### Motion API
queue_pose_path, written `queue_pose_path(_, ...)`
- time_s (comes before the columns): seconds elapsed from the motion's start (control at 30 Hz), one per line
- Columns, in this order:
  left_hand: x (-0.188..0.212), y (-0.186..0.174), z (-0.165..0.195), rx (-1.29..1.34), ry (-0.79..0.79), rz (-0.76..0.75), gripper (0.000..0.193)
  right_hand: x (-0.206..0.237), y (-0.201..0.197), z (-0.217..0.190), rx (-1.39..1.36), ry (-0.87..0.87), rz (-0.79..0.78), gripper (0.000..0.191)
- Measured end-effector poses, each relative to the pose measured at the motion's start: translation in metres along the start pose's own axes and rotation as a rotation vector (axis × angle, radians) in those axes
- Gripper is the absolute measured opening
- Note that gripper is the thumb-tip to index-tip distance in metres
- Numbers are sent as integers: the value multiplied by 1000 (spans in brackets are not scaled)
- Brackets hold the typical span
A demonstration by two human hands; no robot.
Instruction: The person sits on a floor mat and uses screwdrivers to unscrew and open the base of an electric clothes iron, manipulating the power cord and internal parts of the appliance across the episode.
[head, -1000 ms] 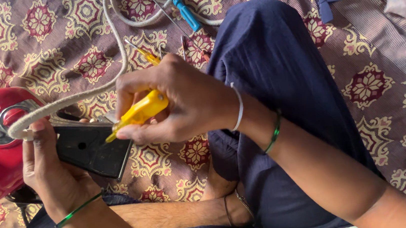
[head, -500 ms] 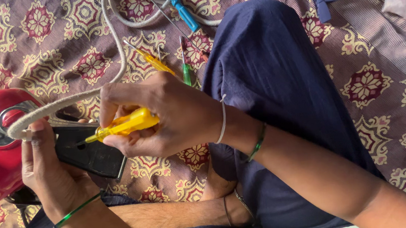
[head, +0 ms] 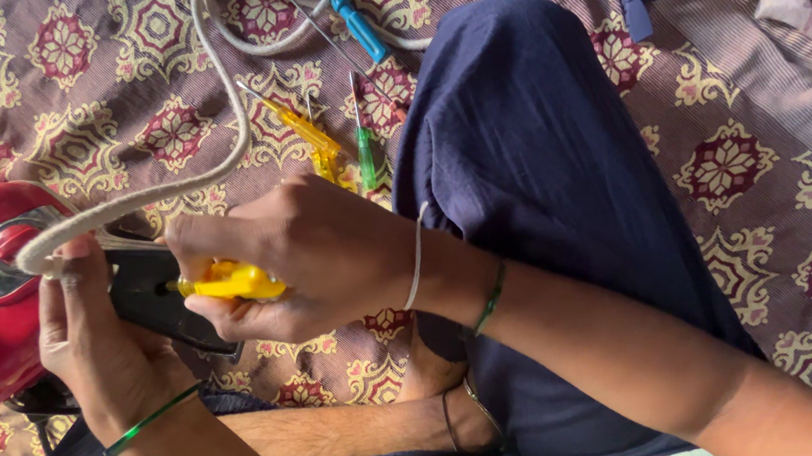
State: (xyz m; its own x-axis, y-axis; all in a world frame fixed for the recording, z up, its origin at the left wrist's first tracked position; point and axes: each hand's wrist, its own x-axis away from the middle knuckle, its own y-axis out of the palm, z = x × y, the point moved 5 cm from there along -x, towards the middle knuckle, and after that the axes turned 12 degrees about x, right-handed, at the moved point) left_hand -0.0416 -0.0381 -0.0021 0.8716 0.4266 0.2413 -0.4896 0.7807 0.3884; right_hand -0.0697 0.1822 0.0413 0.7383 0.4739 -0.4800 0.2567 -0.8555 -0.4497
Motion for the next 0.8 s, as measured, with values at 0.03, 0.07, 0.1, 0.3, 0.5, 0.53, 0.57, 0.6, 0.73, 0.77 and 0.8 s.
queue_pose_path(0.03,0,0,0,-15,10,5,19,0,1,-1,33,-4,-7,29)
queue_pose_path(0.07,0,1,0,-30,19,11,18,0,2,-1,65,-7,-15,32)
queue_pose_path(0.1,0,0,0,-39,13,22,18,0,2,-2,69,-10,-14,31)
queue_pose_path(0.3,0,2,-3,-48,12,21,18,-2,0,-6,143,-18,-19,37)
queue_pose_path(0.5,-3,2,-8,-42,50,-1,18,-7,3,-22,262,-37,-101,37)
queue_pose_path(0.53,-3,2,-8,-28,50,-5,17,-7,3,-22,255,-27,-121,37)
queue_pose_path(0.57,-3,2,-7,-14,51,-9,17,-6,3,-20,249,-17,-141,37)
queue_pose_path(0.6,-3,1,-7,-17,36,5,16,-6,1,-18,198,-13,-118,36)
queue_pose_path(0.73,-1,0,-5,-31,12,24,15,-4,-6,-3,27,-9,-46,28)
queue_pose_path(0.77,-1,1,-5,-33,16,20,16,-3,-6,-1,13,-11,-38,27)
queue_pose_path(0.8,-2,2,-5,-39,21,20,16,-2,-6,1,-1,-14,-31,27)
